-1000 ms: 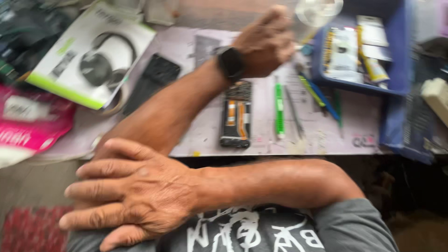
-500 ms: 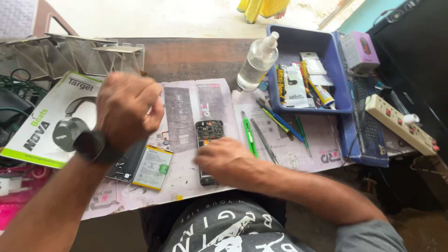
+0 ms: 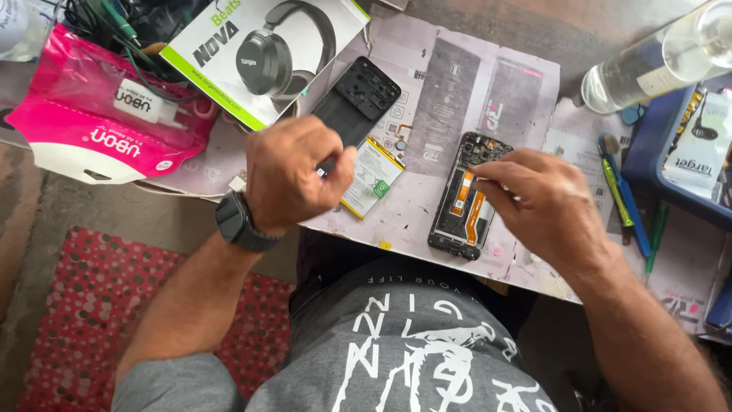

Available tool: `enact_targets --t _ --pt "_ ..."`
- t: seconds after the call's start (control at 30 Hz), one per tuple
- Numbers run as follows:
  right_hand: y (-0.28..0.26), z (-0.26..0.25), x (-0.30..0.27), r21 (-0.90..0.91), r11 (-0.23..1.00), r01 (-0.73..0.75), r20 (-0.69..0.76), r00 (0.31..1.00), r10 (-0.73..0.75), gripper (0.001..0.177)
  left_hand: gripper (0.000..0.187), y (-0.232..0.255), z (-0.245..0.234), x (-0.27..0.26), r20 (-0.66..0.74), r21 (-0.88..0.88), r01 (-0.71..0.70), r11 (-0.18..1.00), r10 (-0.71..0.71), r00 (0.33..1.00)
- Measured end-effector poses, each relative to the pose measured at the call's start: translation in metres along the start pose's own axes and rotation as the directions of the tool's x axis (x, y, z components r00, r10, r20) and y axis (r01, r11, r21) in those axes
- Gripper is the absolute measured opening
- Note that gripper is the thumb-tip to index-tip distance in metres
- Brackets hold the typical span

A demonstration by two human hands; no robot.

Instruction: The person disassembles a smartphone, removes the motherboard, and then reassembles it by placing the motherboard back into the chassis and connecting internal components.

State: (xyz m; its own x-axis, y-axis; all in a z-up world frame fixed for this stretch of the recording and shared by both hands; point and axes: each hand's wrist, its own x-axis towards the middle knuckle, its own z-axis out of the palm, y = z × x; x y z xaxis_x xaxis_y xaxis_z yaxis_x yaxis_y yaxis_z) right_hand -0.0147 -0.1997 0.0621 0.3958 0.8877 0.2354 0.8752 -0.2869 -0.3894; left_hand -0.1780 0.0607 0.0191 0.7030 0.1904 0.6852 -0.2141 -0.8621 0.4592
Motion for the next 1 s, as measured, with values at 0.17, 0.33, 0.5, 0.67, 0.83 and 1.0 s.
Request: enact_targets --t 0.17,0.33,0.5,0.67,0.83,1.0 --pt "0.000 0.015 0.021 -0.073 0.992 0.104 0.044 0.994 -0.101 0.013 0.026 0.007 -0.002 -0.030 0.033 0.037 0.034 0.999 -0.036 0.999" --pt "0.005 0.022 0.043 -0.137 0.986 0.098 0.148 0.986 -0.078 0.013 0.025 -0.001 -0.003 -0.048 -0.017 0.032 0.074 0.997 -0.074 0.997" --pt "0.008 0.018 0.060 -0.165 0.981 0.100 0.212 0.975 -0.064 0.016 0.025 -0.009 0.001 -0.056 -0.058 0.028 0.100 0.995 -0.099 0.993" --pt "0.006 0.027 0.087 -0.097 0.995 0.038 0.264 0.964 -0.011 0.021 0.024 -0.008 0.005 -0.059 -0.053 0.059 0.115 0.992 -0.112 0.992" --pt "-0.005 0.060 0.116 -0.105 0.988 0.117 0.158 0.982 -0.099 0.029 0.027 -0.010 0.002 -0.057 -0.074 0.173 0.084 0.981 -0.072 0.995" --pt "-0.018 0.077 0.134 -0.169 0.985 0.038 0.129 0.992 -0.016 0.039 0.032 -0.010 0.004 -0.056 -0.038 0.250 0.163 0.955 -0.158 0.987"
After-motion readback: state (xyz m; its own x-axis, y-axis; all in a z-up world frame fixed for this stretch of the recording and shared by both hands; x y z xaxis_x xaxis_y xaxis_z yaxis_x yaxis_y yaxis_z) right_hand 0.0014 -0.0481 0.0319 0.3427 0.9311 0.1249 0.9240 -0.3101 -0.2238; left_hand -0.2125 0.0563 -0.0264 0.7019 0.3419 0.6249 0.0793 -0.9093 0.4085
